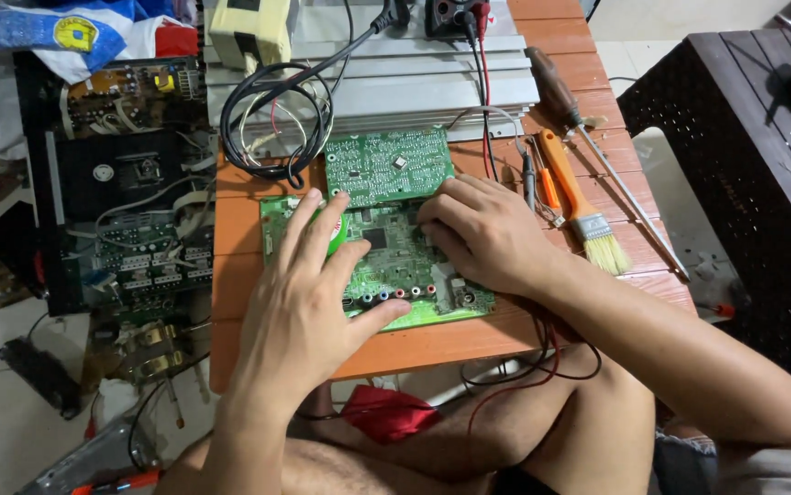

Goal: Testing and soldering electronic components on a circuit board using a multimeter and soldering iron.

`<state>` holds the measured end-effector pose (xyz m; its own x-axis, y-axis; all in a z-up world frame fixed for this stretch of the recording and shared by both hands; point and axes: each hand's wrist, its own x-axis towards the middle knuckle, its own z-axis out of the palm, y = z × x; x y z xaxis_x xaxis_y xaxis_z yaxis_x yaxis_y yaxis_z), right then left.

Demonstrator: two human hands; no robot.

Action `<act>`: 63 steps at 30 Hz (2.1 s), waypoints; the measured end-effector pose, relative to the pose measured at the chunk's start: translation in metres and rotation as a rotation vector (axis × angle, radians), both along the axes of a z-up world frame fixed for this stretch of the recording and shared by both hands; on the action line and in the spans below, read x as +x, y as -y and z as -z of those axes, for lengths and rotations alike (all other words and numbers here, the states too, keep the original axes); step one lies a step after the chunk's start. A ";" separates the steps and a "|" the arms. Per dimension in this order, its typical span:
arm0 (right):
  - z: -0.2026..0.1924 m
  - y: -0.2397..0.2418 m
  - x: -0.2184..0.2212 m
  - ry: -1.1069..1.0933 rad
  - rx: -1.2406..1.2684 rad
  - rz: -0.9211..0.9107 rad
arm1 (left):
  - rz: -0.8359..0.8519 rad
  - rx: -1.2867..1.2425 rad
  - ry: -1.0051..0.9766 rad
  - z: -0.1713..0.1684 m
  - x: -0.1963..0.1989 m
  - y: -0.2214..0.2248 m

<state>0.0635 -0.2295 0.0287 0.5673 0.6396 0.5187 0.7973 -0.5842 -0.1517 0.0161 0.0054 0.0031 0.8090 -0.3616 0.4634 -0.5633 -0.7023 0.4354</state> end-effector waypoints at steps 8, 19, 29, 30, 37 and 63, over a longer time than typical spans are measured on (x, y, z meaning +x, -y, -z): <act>0.000 0.002 0.001 -0.049 0.001 -0.003 | 0.002 -0.007 -0.017 0.001 0.000 0.000; 0.001 0.002 0.001 -0.058 0.002 0.023 | 0.007 -0.017 -0.031 -0.001 0.000 0.000; 0.002 0.002 0.002 -0.105 0.040 0.037 | 0.001 -0.008 -0.039 -0.001 0.000 0.000; 0.002 0.002 0.002 -0.104 0.040 0.038 | 0.003 -0.009 -0.039 -0.001 0.000 0.001; 0.001 0.001 0.001 -0.148 0.043 0.067 | 0.009 0.001 -0.016 0.000 0.000 0.000; 0.002 0.003 0.004 -0.242 0.078 0.052 | 0.022 -0.016 -0.029 -0.003 -0.001 0.000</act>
